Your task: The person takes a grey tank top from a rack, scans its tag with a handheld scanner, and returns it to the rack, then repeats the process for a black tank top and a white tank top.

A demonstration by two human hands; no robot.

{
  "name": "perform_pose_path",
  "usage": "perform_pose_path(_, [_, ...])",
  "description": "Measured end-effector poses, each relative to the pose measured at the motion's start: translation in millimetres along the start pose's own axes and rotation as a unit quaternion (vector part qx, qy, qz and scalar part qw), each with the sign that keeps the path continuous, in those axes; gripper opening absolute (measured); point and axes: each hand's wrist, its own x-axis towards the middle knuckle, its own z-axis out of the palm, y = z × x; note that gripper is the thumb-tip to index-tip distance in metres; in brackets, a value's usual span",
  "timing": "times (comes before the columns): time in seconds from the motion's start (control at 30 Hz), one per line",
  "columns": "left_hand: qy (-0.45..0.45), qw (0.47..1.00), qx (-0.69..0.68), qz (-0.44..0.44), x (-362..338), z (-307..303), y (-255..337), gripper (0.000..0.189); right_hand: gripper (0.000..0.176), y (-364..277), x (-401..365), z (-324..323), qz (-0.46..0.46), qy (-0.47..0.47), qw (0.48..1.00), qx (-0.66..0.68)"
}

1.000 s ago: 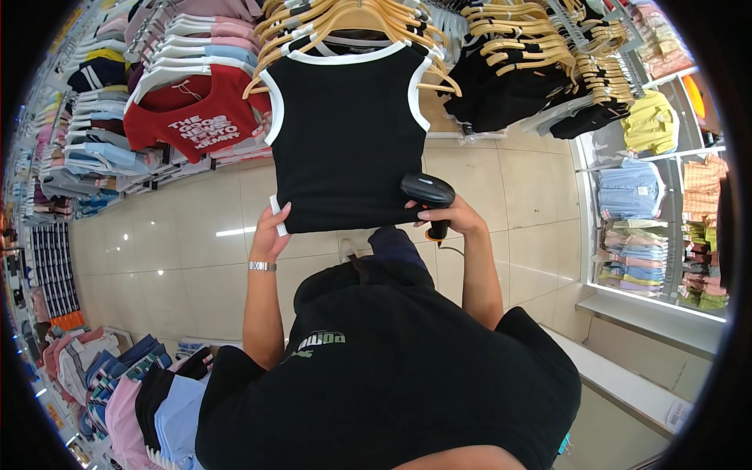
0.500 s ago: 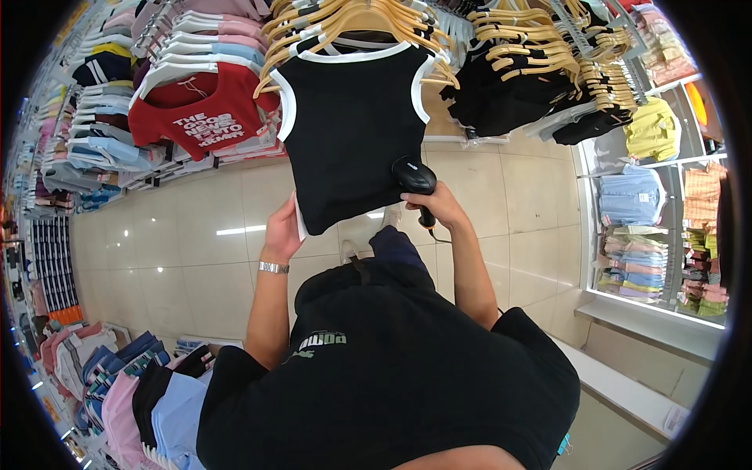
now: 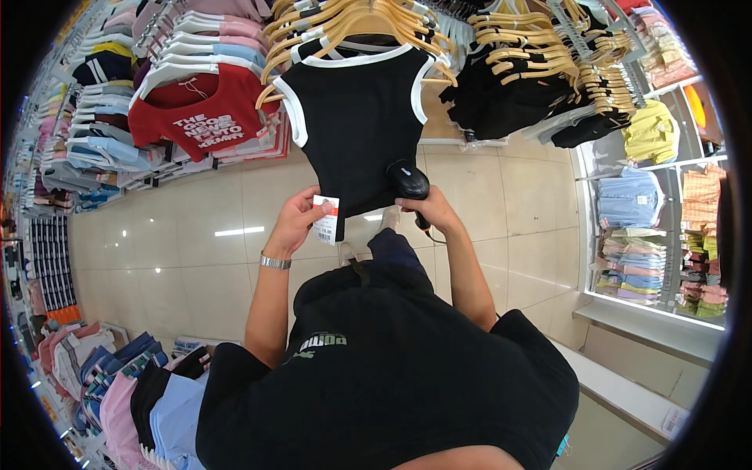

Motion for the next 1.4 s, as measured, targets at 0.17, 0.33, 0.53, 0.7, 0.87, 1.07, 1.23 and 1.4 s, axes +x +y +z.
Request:
perform_pose_path(0.17, [0.009, 1.0, 0.007, -0.011, 2.4, 15.7, 12.0, 0.034, 0.034, 12.6, 1.2, 3.0, 0.009, -0.017, 0.998, -0.058])
perform_pose_path(0.33, [0.091, 0.996, -0.001, 0.0, 13.0, 18.5, 6.4, 0.046, 0.037, -1.0, -12.9, 14.5, 0.011, -0.044, 0.997, -0.064])
perform_pose_path(0.53, [0.158, 0.985, 0.066, 0.029, 28.5, 22.7, 8.9, 0.04, 0.035, -19.4, -30.3, 31.9, 0.04, -0.067, 0.993, -0.089])
perform_pose_path(0.7, [0.176, 0.98, 0.087, 0.037, 38.0, 7.5, -3.1, 0.038, 0.028, -28.3, -50.7, 48.5, 0.016, -0.088, 0.996, 0.021])
perform_pose_path(0.87, [0.157, 0.987, 0.022, 0.013, 34.8, 4.7, 1.6, 0.04, 0.025, -37.5, -67.9, 63.2, -0.001, -0.126, 0.988, 0.088])
perform_pose_path(1.07, [0.13, 0.989, 0.071, -0.001, 35.7, -0.9, 2.5, 0.038, 0.029, -60.5, -81.2, 72.5, 0.021, -0.191, 0.98, 0.048])
perform_pose_path(1.23, [0.126, 0.986, 0.104, 0.007, 36.5, -1.2, 2.1, 0.041, 0.035, -68.7, -87.9, 78.8, 0.02, -0.198, 0.979, 0.044])
perform_pose_path(1.4, [0.132, 0.985, 0.111, 0.007, 39.3, -4.8, -3.6, 0.041, 0.037, -76.8, -94.2, 81.7, 0.028, -0.208, 0.978, 0.01])
